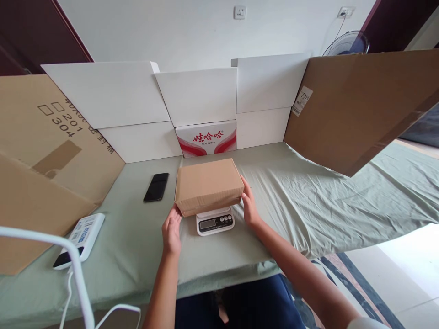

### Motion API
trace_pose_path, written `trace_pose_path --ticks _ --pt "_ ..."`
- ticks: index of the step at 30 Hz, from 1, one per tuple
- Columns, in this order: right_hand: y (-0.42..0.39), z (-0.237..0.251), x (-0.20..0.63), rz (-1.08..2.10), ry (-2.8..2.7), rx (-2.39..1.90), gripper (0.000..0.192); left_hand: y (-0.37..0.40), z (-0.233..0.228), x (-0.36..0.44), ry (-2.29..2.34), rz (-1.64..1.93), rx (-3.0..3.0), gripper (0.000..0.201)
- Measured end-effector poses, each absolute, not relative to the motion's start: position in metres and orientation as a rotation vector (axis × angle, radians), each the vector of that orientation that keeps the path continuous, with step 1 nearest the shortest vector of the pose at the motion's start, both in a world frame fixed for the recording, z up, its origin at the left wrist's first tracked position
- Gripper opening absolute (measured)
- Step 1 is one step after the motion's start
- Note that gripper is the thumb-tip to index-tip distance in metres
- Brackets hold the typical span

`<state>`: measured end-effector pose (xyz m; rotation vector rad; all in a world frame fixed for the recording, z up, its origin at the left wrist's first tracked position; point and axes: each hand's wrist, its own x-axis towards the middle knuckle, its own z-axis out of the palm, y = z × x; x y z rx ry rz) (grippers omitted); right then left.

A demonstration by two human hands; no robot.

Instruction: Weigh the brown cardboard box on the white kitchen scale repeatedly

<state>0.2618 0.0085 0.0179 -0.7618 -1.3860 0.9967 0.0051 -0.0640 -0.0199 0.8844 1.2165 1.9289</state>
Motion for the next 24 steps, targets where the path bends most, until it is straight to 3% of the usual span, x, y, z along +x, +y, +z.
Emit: trace_pose_path --ticks 10,17,24 --pt "0.008 0.020 0.255 1.007 -1.386 -0.762 0.071 -0.058 -0.008 0.007 1.164 1.917 0.908 0.085" --pt "0.073 0.043 0.236 0.849 -1.429 -0.720 0.073 0.016 0.025 -0.004 1.072 1.926 1.023 0.094" --pt "0.122 0.012 0.216 0.984 -1.403 -0.687 0.077 0.065 -0.003 -0.017 1.130 1.870 0.914 0.089"
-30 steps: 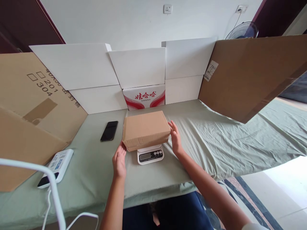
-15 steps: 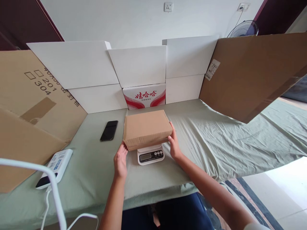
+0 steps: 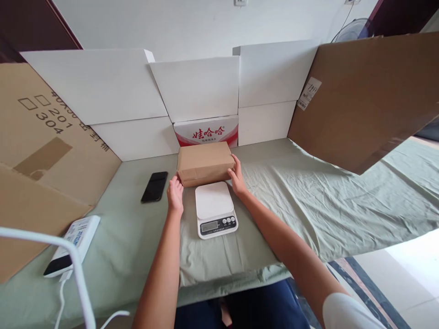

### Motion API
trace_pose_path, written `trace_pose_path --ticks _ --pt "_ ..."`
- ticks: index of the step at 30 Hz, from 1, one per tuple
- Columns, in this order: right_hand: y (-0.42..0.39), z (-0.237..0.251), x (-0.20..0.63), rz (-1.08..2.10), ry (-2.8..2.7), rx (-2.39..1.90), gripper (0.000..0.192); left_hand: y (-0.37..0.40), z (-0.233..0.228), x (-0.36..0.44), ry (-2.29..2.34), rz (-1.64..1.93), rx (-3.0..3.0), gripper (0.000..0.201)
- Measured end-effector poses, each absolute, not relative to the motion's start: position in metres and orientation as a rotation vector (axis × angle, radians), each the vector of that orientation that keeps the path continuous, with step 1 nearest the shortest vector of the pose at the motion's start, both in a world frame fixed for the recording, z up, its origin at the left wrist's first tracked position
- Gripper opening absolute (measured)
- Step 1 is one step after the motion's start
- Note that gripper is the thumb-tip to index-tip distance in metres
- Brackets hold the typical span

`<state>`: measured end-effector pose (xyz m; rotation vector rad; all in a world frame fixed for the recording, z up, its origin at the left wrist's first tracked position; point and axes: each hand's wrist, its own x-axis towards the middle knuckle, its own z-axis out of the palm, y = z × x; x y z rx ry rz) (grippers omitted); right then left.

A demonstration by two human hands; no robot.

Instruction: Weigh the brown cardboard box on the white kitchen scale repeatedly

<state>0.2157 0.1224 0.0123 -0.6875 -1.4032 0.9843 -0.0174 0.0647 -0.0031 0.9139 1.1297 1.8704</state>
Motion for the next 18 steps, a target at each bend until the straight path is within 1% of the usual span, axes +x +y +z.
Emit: trace_pose_path --ticks 3,7,14,18 --pt "0.124 0.006 0.215 1.036 -1.396 -0.714 0.073 0.065 -0.013 -0.019 1.144 1.839 0.872 0.086" --pt "0.130 0.003 0.226 1.007 -1.294 -0.807 0.070 0.064 -0.014 -0.022 1.173 1.789 0.826 0.083" --pt "0.150 -0.005 0.275 1.014 -0.877 -0.976 0.073 0.054 -0.004 -0.039 1.204 1.943 0.796 0.071" --pt "0.147 -0.004 0.272 1.109 -0.921 -0.979 0.070 0.051 0.000 -0.036 1.219 1.932 0.800 0.068"
